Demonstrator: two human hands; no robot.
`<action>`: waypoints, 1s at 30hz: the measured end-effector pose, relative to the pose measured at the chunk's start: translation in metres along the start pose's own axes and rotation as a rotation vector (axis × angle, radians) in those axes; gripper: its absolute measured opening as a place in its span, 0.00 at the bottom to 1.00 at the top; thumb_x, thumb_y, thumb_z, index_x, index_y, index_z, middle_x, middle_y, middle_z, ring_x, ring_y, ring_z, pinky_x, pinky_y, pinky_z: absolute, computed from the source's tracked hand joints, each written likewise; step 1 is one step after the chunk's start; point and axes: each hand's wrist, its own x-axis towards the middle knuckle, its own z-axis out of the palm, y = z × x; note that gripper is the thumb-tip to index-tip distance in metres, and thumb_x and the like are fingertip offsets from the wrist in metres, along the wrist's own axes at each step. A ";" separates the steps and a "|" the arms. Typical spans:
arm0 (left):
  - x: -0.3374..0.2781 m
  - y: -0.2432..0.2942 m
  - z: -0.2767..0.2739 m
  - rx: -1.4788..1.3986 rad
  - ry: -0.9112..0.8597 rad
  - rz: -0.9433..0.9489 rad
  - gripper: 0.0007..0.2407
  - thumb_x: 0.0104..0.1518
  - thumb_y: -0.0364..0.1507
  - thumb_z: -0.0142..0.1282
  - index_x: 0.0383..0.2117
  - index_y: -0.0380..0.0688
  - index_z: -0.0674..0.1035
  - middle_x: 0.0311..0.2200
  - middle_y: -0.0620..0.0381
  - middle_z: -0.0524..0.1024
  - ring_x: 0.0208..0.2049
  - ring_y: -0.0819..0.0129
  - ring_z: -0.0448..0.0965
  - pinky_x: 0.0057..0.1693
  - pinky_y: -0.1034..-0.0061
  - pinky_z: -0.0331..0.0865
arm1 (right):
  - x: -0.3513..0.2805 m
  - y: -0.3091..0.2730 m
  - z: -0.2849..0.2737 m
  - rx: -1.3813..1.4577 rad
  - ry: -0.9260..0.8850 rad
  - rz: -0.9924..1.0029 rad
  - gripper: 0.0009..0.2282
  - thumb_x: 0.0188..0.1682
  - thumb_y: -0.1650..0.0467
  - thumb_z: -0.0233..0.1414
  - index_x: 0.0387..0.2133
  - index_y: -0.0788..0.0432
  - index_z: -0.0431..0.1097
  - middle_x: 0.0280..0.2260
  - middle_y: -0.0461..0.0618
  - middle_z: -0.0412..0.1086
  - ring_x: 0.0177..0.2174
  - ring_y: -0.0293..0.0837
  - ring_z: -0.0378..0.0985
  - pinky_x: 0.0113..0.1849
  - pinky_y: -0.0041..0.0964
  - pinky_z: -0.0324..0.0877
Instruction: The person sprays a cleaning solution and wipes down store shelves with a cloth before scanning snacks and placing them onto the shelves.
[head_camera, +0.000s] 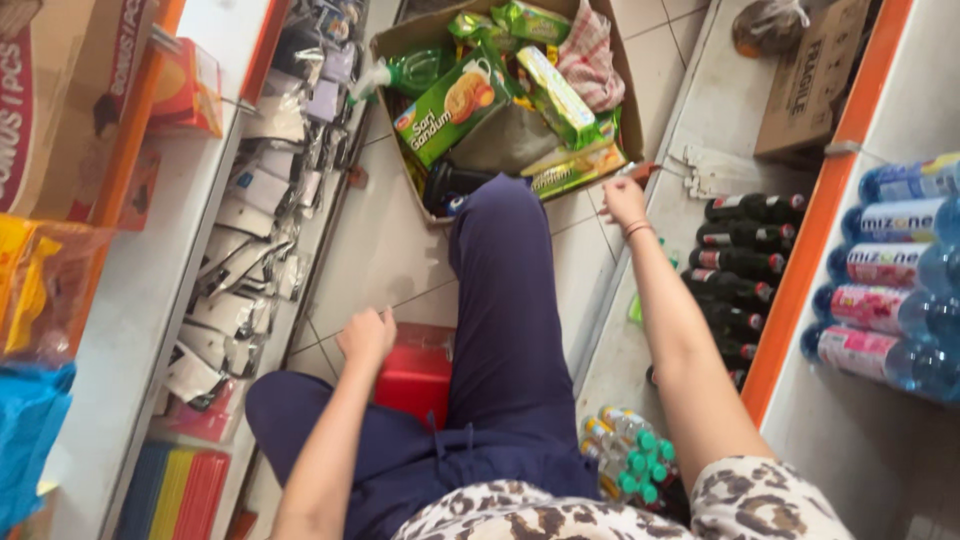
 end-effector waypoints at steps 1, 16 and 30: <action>0.023 0.012 -0.011 0.080 -0.008 -0.009 0.22 0.63 0.48 0.46 0.35 0.41 0.84 0.34 0.36 0.81 0.40 0.38 0.82 0.49 0.45 0.73 | 0.006 0.001 0.005 -0.003 -0.003 -0.004 0.12 0.51 0.63 0.54 0.38 0.60 0.67 0.27 0.51 0.72 0.22 0.45 0.79 0.19 0.41 0.73; 0.193 0.138 -0.009 -0.098 -0.030 -0.028 0.16 0.61 0.39 0.50 0.39 0.39 0.83 0.41 0.36 0.80 0.45 0.37 0.80 0.51 0.51 0.73 | 0.016 -0.008 0.046 -0.054 0.137 0.198 0.13 0.51 0.67 0.49 0.32 0.68 0.72 0.24 0.53 0.75 0.19 0.45 0.80 0.18 0.38 0.72; 0.173 0.084 -0.065 -0.067 -0.128 0.002 0.20 0.64 0.45 0.49 0.41 0.38 0.81 0.44 0.33 0.78 0.50 0.36 0.76 0.54 0.50 0.69 | -0.041 0.053 0.088 0.086 0.076 0.206 0.15 0.52 0.67 0.50 0.24 0.70 0.70 0.20 0.54 0.72 0.18 0.45 0.79 0.18 0.40 0.72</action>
